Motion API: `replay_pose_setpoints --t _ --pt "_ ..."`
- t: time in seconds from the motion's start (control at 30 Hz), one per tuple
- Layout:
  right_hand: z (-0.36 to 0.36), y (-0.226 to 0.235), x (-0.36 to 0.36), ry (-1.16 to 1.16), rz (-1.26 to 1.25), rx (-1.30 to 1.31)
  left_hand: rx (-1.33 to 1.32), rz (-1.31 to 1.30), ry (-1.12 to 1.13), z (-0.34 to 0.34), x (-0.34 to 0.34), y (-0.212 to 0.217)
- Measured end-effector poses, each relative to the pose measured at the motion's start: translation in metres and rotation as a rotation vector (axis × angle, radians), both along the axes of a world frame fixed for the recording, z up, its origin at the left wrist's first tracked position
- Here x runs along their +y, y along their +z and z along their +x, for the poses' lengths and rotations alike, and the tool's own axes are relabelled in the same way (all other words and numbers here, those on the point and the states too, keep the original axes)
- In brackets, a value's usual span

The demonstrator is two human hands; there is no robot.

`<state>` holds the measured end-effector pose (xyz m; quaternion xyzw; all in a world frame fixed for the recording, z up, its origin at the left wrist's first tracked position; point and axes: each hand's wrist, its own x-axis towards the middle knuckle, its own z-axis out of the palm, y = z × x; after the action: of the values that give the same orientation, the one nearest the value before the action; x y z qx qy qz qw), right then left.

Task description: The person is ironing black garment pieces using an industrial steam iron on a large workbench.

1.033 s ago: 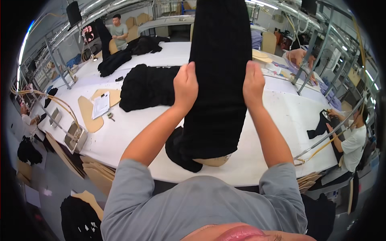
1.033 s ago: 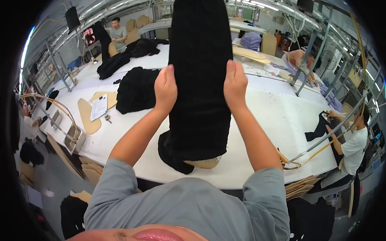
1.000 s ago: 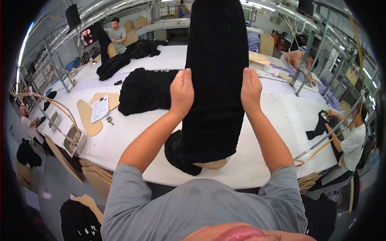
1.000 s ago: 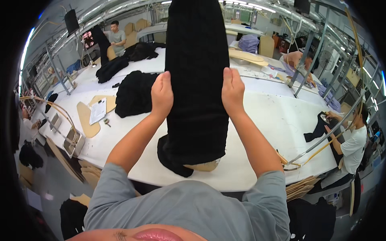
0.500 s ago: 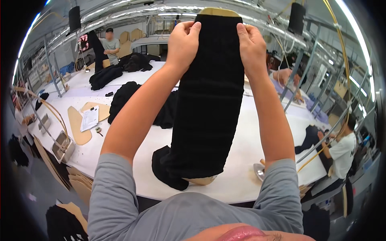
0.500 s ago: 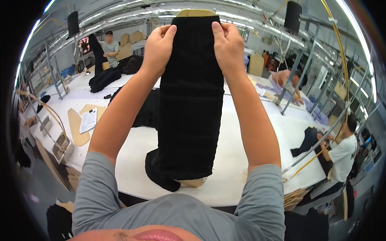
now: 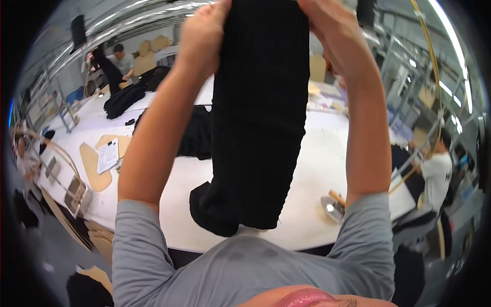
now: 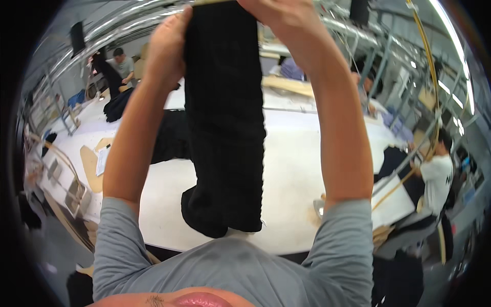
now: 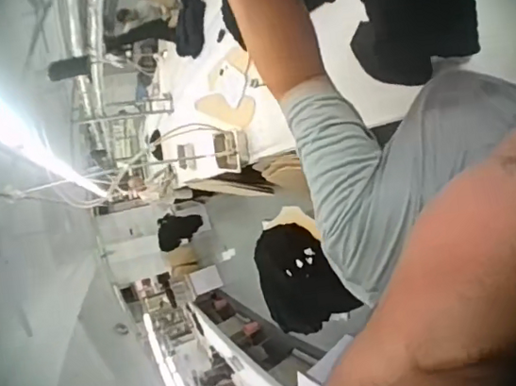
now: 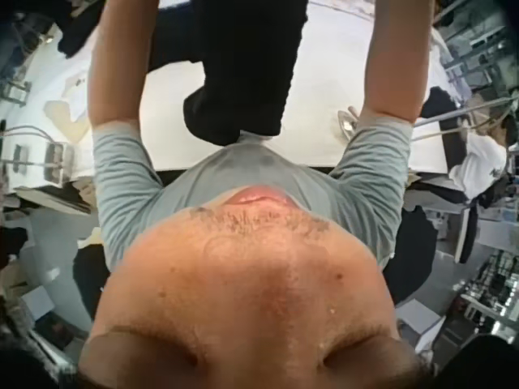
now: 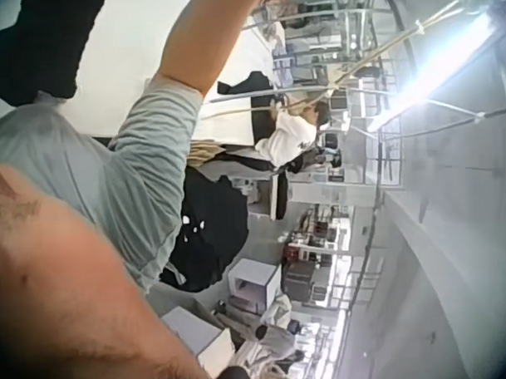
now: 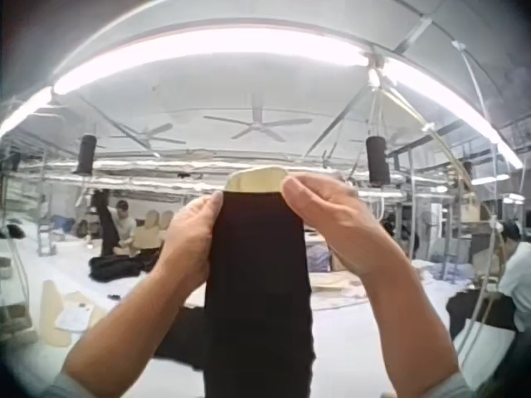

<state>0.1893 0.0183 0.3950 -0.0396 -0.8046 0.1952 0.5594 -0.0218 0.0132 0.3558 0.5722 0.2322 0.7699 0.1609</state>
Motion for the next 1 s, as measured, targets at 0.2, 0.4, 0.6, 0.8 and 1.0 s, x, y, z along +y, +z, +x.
replay_pose_setpoints --t 0.2,0.4,0.6,0.8,1.0 --pt "0.032 0.003 -0.013 0.692 0.005 -0.221 0.277 -0.404 -0.319 0.020 -0.002 -0.116" --pt "0.028 0.009 0.033 0.958 -0.364 -0.147 0.309 -0.558 0.170 -0.010 0.014 -0.418" --pt "0.006 -0.007 0.027 0.638 -0.502 0.152 0.064 -0.665 0.390 0.002 -0.054 -0.425" --pt "0.023 -0.002 -0.002 0.108 -0.365 0.316 -0.211 -1.243 -0.327 0.031 -0.076 -0.544" --pt "0.116 0.026 0.011 -0.304 -0.320 0.370 -0.265 -1.374 -0.412 0.055 -0.102 -0.399"
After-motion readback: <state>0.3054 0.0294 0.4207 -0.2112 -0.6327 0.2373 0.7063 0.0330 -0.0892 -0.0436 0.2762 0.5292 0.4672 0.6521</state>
